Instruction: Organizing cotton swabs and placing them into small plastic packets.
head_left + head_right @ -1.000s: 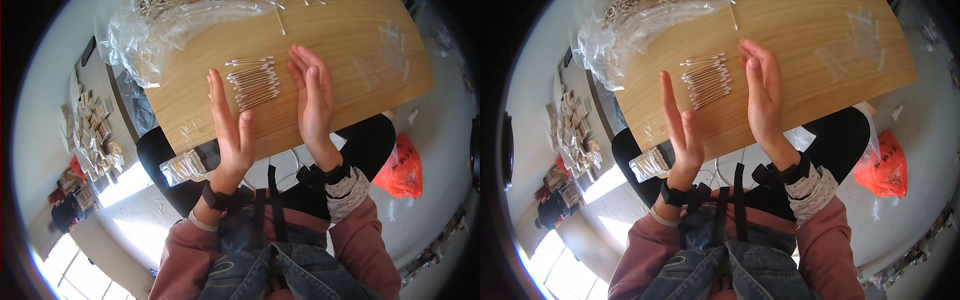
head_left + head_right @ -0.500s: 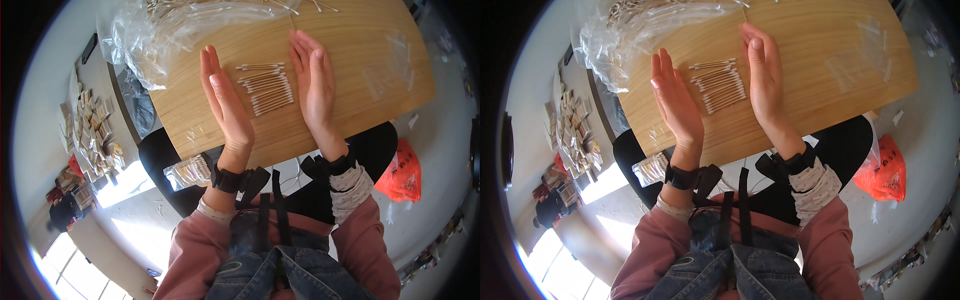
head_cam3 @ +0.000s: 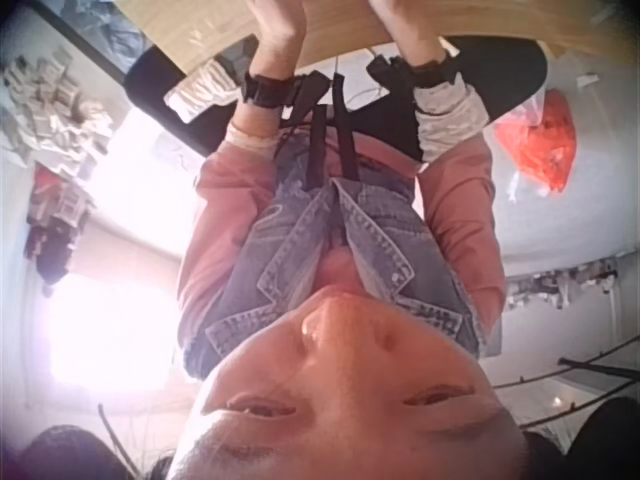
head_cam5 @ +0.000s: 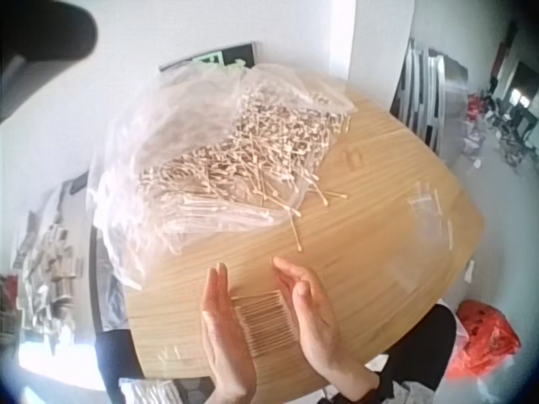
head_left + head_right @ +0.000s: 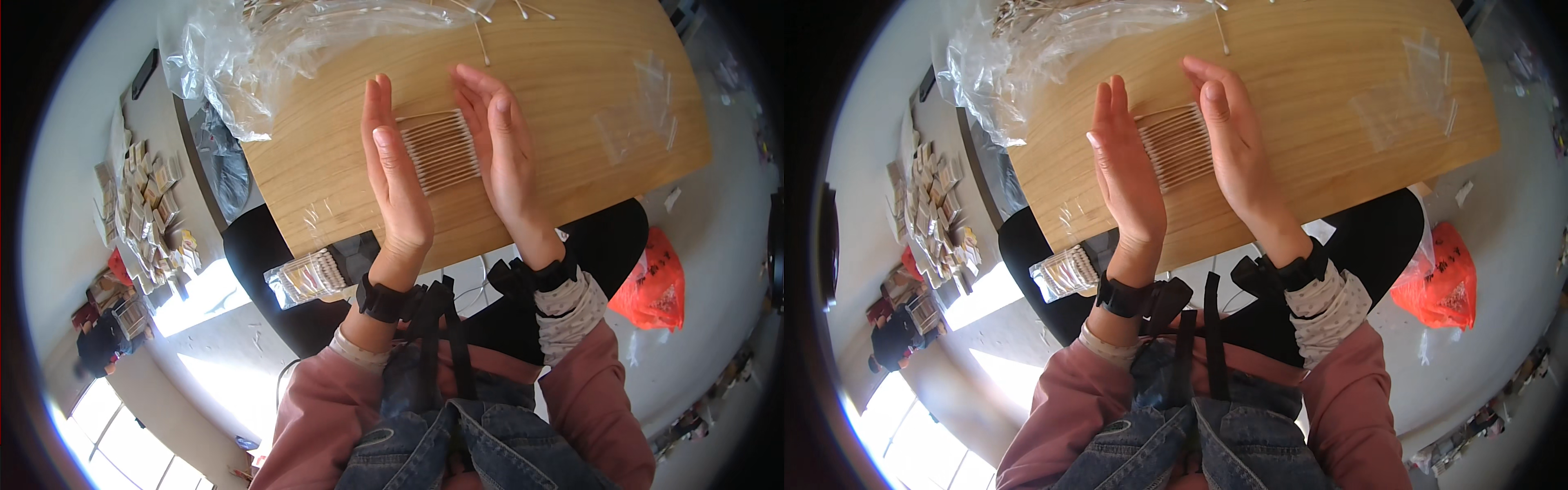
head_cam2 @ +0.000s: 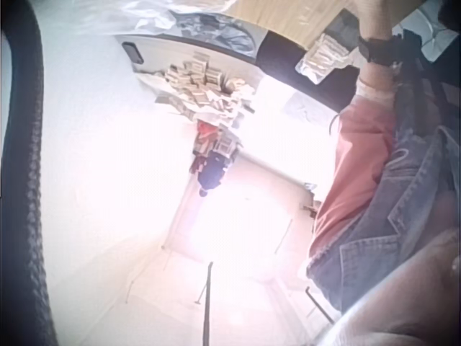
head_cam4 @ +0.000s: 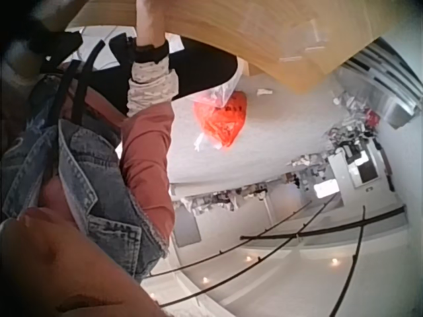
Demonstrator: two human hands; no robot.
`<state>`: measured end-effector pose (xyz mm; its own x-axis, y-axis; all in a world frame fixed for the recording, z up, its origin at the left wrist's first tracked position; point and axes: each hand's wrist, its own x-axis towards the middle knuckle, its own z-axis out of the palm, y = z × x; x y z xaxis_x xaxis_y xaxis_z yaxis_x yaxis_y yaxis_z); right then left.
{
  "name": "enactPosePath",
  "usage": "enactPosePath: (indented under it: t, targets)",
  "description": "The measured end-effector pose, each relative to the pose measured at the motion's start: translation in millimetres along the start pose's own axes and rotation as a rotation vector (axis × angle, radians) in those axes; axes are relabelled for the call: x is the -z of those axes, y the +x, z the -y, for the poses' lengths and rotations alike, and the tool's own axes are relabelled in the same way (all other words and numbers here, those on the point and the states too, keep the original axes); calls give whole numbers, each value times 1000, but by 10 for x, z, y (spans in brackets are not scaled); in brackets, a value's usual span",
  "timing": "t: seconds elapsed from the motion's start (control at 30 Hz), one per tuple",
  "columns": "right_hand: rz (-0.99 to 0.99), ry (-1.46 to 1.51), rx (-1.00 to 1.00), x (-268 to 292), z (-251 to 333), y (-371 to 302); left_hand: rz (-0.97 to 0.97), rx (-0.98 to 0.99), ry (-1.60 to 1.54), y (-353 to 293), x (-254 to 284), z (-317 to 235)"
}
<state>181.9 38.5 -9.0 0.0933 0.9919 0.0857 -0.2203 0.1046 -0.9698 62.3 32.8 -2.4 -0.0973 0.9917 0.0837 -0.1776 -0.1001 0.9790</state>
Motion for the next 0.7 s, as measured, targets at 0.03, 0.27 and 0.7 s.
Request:
enactPosePath:
  t: [0.03, 0.27, 0.7]
  targets:
    - [32, -34, -9, -8, -3, -5, 53, -18, 25, 9, -30, 5]
    - [-64, 76, -14, -43, -33, -103, -49, 73, -140, -3, 5, -21]
    - [-171, 0, 58, 336, 175, -204, 564, -383, 1448, -345, 301, -61]
